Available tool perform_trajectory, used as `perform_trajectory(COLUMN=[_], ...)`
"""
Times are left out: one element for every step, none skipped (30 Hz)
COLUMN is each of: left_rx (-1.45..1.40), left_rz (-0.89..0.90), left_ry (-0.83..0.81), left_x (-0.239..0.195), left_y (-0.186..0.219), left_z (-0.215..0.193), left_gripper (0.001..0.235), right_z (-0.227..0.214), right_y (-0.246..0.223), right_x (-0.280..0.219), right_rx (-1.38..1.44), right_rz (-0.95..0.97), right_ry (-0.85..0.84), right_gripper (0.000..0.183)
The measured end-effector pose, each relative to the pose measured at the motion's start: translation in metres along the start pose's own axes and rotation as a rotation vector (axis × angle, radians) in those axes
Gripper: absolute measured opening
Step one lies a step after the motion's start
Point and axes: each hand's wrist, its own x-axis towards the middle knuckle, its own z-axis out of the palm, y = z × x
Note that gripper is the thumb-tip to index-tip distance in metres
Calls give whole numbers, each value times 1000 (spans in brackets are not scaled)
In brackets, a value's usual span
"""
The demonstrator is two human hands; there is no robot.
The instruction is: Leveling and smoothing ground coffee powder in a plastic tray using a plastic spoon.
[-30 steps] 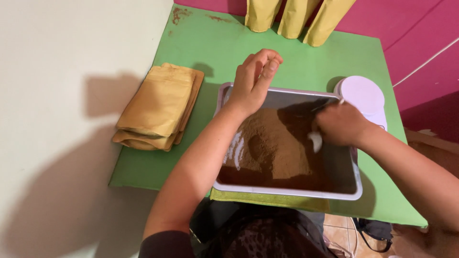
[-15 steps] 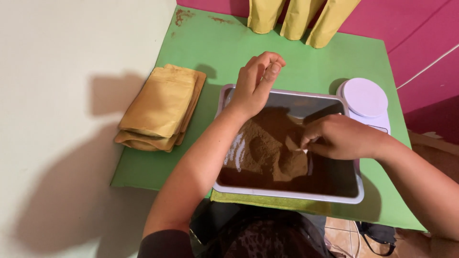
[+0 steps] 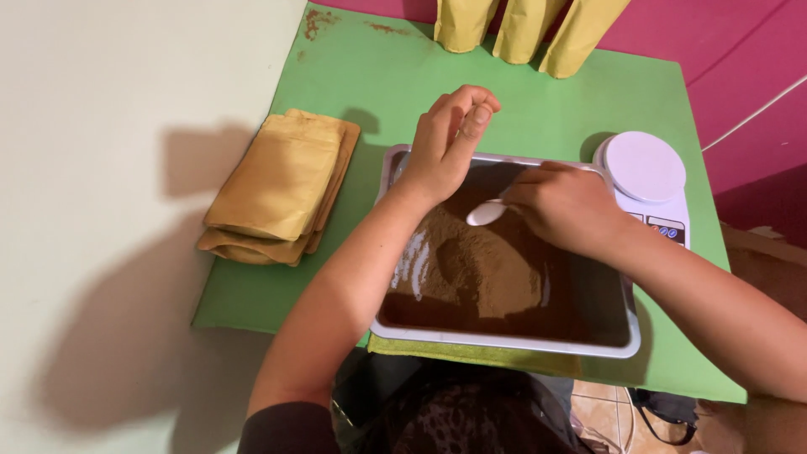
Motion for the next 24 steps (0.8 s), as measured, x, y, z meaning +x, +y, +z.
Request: perform_trajectory(left_rx=[2, 7, 16, 22, 10, -2, 1, 1, -3, -4, 58, 119, 117, 125, 137, 138, 137, 135, 139, 130, 119, 121, 114, 108], left_rz=[-2, -8, -13, -15, -28, -41, -42, -36, -30, -33, -52, -72, -74, -74, -72, -71, -71, -71, -70, -70, -72, -73, -65, -57], left_ry=[-1, 1, 3, 2, 1, 1, 0, 0, -1, -4, -25, -47, -49, -45, -39, -40, -45, -49, -46, -48, -50, -46, -50, -54], left_x=[-1, -1, -1, -2, -4, -6, -6, -5, -5, -3, -2, -1, -1, -1, -1, -1, -1, -2, -2, -2, -3, -2, -2, -1], left_y=[1, 2, 3, 3, 3, 3, 2, 1, 0, 5, 9, 14, 13, 12, 11, 12, 12, 13, 13, 14, 14, 14, 14, 13], left_z=[0, 0, -2, -2, -2, -2, -2, -2, 0, -1, -2, -2, -1, 0, -2, -2, -3, -4, -4, -4, -3, -4, -3, -3], left_gripper=[37, 36, 36, 36, 36, 35, 35, 35, 35, 35, 46, 57, 57, 57, 58, 58, 59, 60, 60, 61, 61, 61, 62, 62], right_z=[2, 3, 5, -1, -6, -12, -9, -6, -3, 11, 25, 40, 51, 62, 73, 77, 81, 85, 72, 60, 47, 46, 44, 43], right_y=[-6, -12, -18, -27, -37, -46, -47, -49, -50, -45, -40, -35, -34, -33, -32, -31, -30, -30, -33, -35, -38, -42, -45, -48], right_x=[6, 12, 20, 26, 31, 37, 38, 39, 39, 41, 42, 43, 43, 44, 46, 48, 50, 52, 55, 58, 60, 56, 50, 44], right_rx=[3, 38, 75, 79, 115, 151, 154, 146, 137, 139, 96, 53, 55, -119, -295, -295, -235, -174, -175, -58, 59, 58, 63, 68], right_rz=[0, -27, -56, -57, -51, -45, -47, -84, -118, -115, -129, -143, -140, -150, -162, -162, -130, -98, -102, -13, 78, 74, -16, -105], right_ry=[0, -25, -48, -45, -128, -211, -210, -192, -176, -177, -93, -10, -12, 127, 271, 273, 153, 33, 35, -175, -387, -388, -358, -327], right_gripper=[6, 7, 8, 8, 11, 15, 15, 13, 12, 12, 15, 20, 20, 17, 20, 20, 12, 4, 4, 7, 10, 10, 17, 28])
